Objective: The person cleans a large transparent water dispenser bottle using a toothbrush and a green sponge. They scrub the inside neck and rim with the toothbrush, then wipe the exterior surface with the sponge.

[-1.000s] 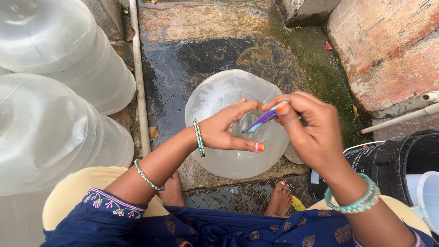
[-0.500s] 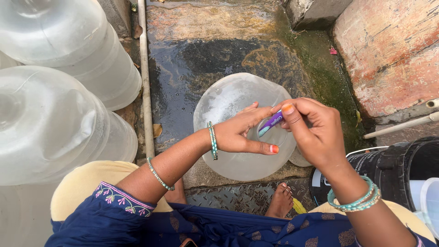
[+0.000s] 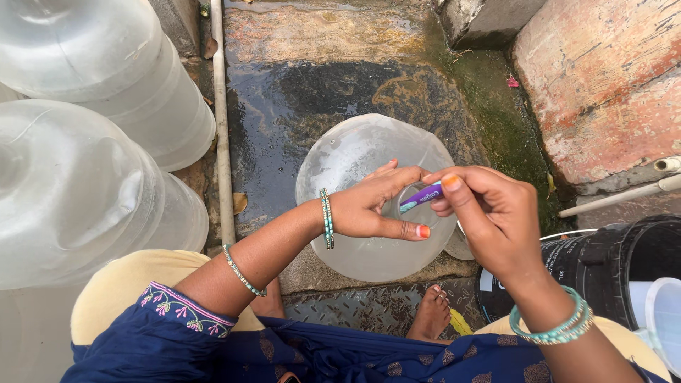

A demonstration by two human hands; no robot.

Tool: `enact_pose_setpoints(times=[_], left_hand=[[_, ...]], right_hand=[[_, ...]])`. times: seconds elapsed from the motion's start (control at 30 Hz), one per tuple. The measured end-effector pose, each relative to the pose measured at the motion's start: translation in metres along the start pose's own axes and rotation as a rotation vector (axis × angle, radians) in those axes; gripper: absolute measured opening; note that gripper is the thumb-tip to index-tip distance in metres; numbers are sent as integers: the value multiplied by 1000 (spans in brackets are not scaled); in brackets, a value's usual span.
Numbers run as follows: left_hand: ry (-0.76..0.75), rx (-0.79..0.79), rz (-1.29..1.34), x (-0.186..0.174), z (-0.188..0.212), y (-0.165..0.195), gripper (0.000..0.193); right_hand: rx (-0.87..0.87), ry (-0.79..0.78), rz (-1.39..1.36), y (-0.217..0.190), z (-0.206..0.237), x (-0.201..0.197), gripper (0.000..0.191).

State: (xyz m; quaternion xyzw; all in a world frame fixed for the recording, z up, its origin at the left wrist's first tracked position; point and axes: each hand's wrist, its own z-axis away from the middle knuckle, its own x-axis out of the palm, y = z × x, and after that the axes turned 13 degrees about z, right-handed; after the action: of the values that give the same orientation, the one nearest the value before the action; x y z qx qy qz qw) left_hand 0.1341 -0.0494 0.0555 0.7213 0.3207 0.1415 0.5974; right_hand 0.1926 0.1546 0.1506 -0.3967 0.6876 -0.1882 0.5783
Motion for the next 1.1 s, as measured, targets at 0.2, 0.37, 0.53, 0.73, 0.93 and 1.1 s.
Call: enact_pose_setpoints(times=[0.2, 0.37, 0.53, 0.73, 0.93, 1.1], left_hand=[[14, 23, 19, 1, 3, -1, 66], [13, 53, 22, -6, 2, -2, 62], [14, 7, 18, -4, 1, 0, 65], [20, 9, -17, -1, 0, -1, 72], [23, 20, -22, -11, 1, -2, 68], [13, 15, -8, -12, 1, 3, 71]], right_hand=[[3, 109, -250, 13, -5, -34, 31], [-85, 175, -382, 9, 9, -66, 30], [29, 31, -251, 23, -1, -12, 27], [75, 36, -265, 29, -12, -12, 25], [-33, 196, -307, 3, 3, -73, 31], [-104, 79, 60, 3, 7, -29, 29]])
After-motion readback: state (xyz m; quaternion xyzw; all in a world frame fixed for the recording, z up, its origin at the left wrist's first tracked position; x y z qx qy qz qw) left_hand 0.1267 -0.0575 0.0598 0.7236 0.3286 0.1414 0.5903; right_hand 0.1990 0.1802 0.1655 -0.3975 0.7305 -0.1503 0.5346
